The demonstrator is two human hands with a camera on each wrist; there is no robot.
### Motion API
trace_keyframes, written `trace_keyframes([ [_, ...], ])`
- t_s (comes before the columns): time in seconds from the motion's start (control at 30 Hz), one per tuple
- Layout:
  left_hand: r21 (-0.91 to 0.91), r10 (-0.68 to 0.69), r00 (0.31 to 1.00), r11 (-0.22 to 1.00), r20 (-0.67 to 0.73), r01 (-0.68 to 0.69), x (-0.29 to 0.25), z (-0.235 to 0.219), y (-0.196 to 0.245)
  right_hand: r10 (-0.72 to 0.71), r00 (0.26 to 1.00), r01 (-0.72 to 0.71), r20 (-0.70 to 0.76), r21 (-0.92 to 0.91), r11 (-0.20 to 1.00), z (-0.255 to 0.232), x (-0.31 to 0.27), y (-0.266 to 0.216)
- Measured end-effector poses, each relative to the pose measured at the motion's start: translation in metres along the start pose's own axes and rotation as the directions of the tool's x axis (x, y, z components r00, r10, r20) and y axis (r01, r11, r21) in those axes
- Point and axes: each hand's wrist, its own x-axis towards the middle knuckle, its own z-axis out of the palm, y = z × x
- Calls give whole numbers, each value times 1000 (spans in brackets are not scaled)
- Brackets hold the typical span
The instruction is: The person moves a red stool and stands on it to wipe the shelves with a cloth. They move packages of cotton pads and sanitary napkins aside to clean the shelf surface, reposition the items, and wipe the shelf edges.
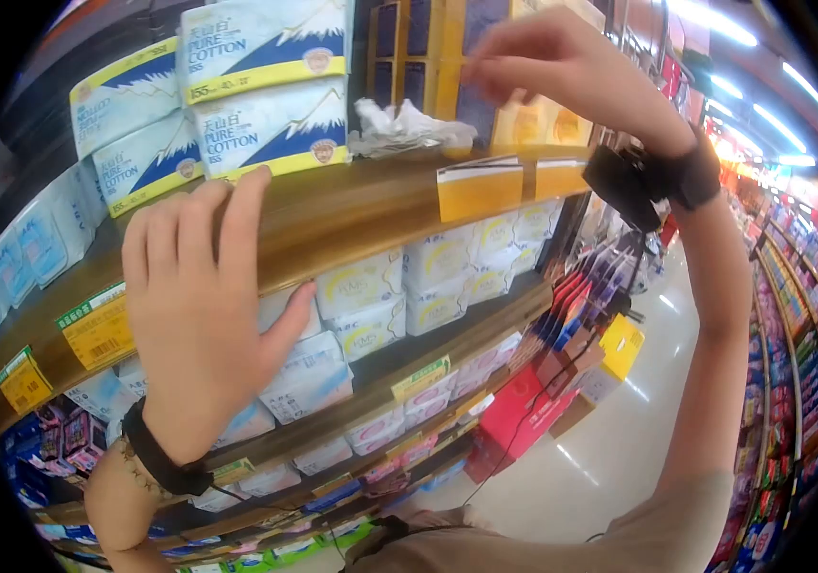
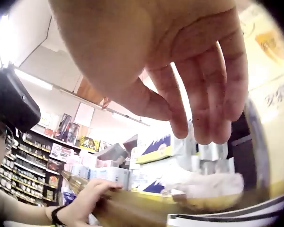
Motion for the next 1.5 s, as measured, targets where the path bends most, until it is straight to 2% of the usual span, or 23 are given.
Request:
trace_keyframes([
  [0.03, -19, 6, 1000, 1000, -1, -6, -1, 0, 0, -12, 1000, 12, 6, -7, 1000, -2, -7, 15],
  [0.1, -22, -3, 1000, 1000, 2, 3, -1, -1, 2, 191, 981, -188, 25, -104, 977, -2, -16, 23],
  [0.17, -34, 1, 1000, 999, 13, 0, 0, -3, 3, 230, 972, -222, 38, -157, 962, 5, -19, 36],
  [0.23, -40, -7, 999, 999, 32, 9, 1, -5, 4, 235, 972, -228, 28, -161, 960, 14, -17, 51],
  [0.3, -42, -9, 999, 999, 48, 11, 1, -5, 4, 188, 981, -170, 42, -269, 948, 19, -9, 63],
  [0.37, -42, -15, 999, 999, 44, 17, 1, -4, 5, 205, 979, -195, 14, -254, 947, 27, 0, 72],
  [0.47, 1, -4, 1000, 1000, 0, 4, 1, 3, 5, 252, 967, -252, 26, -18, 968, 31, 11, 85],
  [0.6, 20, 5, 1000, 1000, 3, -6, 0, 3, 3, 227, 973, -225, 45, -37, 974, 29, 9, 85],
  [0.67, 10, 0, 1000, 1000, 6, 0, 0, 3, 3, 208, 978, -199, 8, -259, 945, 26, 4, 76],
  [0.7, 14, -7, 1000, 1000, -2, 7, 0, 2, 2, 199, 980, -191, 6, -266, 945, 25, 4, 76],
  [0.77, -11, -6, 1000, 1000, 15, 7, 0, 2, 2, 236, 925, -274, -297, -91, 957, 26, 4, 74],
  [0.8, -11, -16, 1000, 1000, 13, 16, 0, 2, 2, 289, 890, -338, -352, -87, 937, 24, 4, 68],
  [0.83, -11, -12, 1000, 1000, 9, 12, 0, 2, 2, 282, 894, -332, -349, -91, 939, 27, 6, 65],
  [0.9, -2, -18, 1000, 1000, 1, 18, 1, 3, 1, 369, 877, -443, -306, -224, 868, 31, 10, 60],
  [0.97, -28, 2, 1000, 1000, -8, -3, 1, 3, 0, 392, 884, -443, -255, -189, 876, 35, 12, 61],
  [1.03, -43, -13, 1000, 999, -15, 13, 1, 3, -1, 449, 872, -462, -197, -25, 886, 31, 15, 66],
  [1.1, -70, -32, 999, 997, -11, 31, -1, 3, -2, 471, 867, -474, -163, 18, 880, 30, 17, 67],
  [1.27, -98, -12, 999, 995, -30, 9, -3, 4, -4, 494, 857, -489, -148, 73, 869, 31, 19, 65],
  [1.5, -116, -7, 999, 993, -50, 1, -3, 4, -4, 490, 852, -492, -185, 36, 870, 36, 16, 62],
])
